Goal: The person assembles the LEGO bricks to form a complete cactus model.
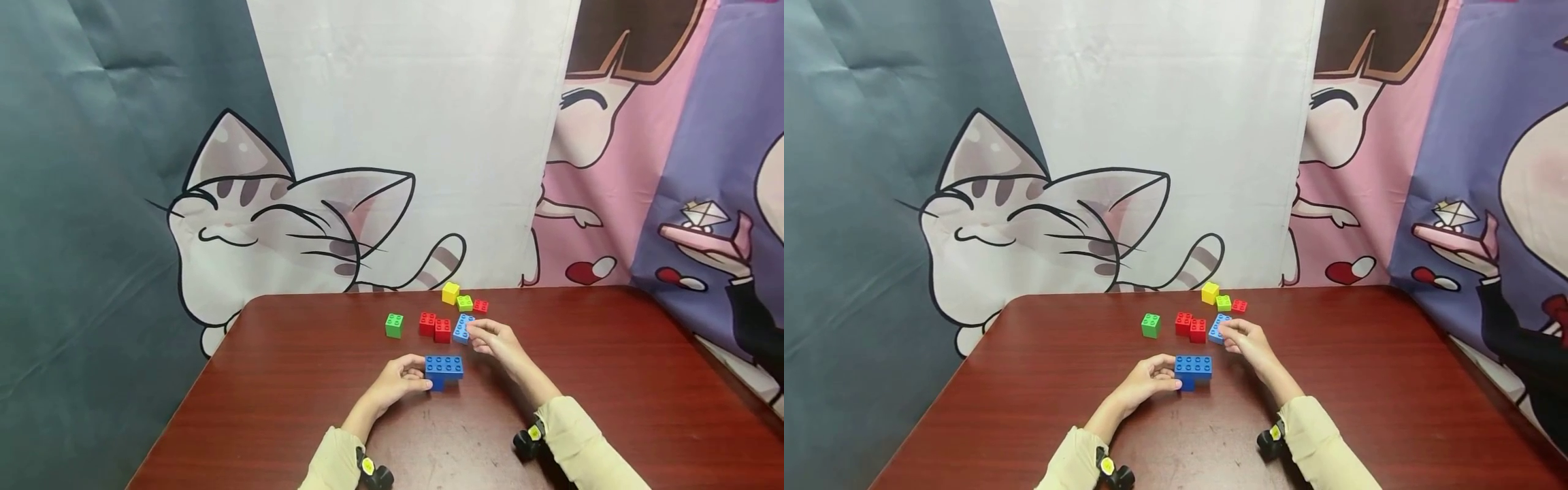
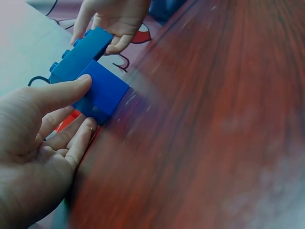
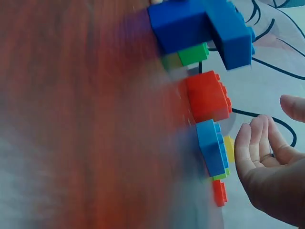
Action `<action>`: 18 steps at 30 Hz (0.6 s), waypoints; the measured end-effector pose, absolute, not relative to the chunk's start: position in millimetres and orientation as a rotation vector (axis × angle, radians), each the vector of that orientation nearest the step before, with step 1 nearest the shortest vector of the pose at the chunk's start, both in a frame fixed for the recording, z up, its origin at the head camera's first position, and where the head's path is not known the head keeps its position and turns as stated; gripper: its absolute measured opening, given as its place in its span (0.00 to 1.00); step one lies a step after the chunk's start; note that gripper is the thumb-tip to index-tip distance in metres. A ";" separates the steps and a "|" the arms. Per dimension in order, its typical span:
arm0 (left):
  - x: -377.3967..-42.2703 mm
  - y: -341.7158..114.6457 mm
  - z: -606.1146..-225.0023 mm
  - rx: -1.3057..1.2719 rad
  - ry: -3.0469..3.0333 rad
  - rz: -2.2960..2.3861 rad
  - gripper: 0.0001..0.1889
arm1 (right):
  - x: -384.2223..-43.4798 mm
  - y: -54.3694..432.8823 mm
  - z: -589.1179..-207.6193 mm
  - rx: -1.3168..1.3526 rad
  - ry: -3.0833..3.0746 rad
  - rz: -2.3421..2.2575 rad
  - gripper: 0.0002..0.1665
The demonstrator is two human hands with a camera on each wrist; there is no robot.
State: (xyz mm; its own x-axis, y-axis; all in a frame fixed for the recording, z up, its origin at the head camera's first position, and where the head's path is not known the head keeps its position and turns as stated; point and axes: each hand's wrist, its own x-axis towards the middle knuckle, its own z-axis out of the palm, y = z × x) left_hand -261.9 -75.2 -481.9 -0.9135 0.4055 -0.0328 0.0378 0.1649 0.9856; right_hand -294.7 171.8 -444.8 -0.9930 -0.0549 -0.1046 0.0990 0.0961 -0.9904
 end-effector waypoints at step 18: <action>-261.6 -74.4 -484.1 0.430 2.148 1.858 0.23 | -336.9 171.9 -447.6 -0.010 2.597 -1.951 0.23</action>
